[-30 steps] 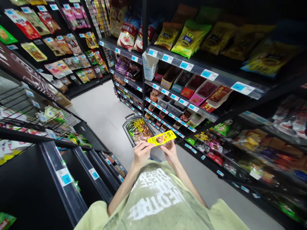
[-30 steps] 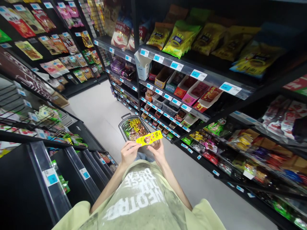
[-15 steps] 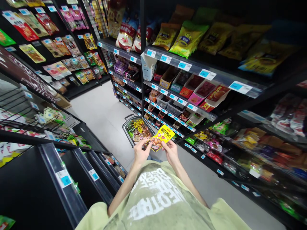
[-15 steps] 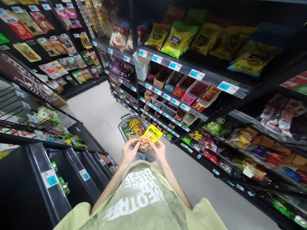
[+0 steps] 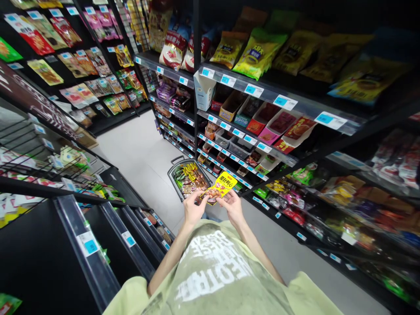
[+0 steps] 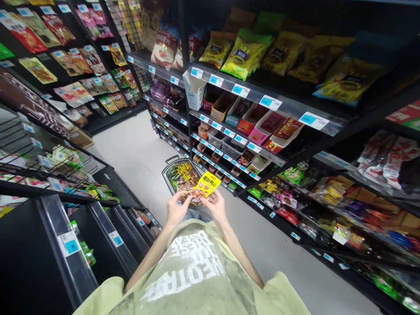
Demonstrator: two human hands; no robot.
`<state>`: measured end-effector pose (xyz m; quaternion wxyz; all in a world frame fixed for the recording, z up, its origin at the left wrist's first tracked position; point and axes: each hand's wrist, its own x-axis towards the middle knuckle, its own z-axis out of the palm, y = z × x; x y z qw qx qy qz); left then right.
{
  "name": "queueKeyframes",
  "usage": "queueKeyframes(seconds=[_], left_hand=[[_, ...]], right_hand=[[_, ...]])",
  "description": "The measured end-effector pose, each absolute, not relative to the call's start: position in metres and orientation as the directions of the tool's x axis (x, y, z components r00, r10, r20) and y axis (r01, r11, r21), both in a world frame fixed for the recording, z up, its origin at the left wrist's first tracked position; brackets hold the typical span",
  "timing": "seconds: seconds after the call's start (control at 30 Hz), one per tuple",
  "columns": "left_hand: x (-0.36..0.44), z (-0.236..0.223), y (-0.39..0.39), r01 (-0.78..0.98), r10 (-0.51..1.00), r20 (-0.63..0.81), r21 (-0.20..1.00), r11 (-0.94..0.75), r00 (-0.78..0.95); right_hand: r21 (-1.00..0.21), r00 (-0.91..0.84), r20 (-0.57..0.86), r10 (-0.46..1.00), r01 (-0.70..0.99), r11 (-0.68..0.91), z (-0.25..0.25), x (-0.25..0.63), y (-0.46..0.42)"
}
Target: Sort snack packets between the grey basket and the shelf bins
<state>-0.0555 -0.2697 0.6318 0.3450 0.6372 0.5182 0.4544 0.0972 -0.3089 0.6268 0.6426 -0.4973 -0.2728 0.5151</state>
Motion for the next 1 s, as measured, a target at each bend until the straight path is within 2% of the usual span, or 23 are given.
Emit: queueKeyframes(seconds=[0.1,0.23,0.57,0.8,1.0], left_hand=[[-0.054,0.629,-0.269,0.298,0.984,0.175,0.938,-0.18,0.043],[-0.053,0.628,-0.268,0.233,0.99,0.118,0.963,-0.133,0.078],[-0.053,0.631,-0.269,0.265,0.982,0.05,0.959,-0.098,0.181],[-0.053,0.631,-0.271,0.306,0.983,0.078,0.943,-0.128,0.168],[-0.051,0.626,-0.272,0.287,0.987,0.031,0.955,-0.077,0.161]], right_hand=[[-0.916,0.252,-0.199,0.947,-0.391,-0.088,0.627,0.095,-0.309],[-0.927,0.244,-0.213,0.946,-0.357,-0.116,0.627,0.094,-0.309],[-0.942,0.324,-0.244,0.914,-0.302,-0.145,0.613,0.096,-0.308],[-0.955,0.329,-0.221,0.918,-0.266,-0.134,0.612,0.098,-0.305],[-0.939,0.303,-0.249,0.92,-0.308,-0.153,0.614,0.101,-0.3]])
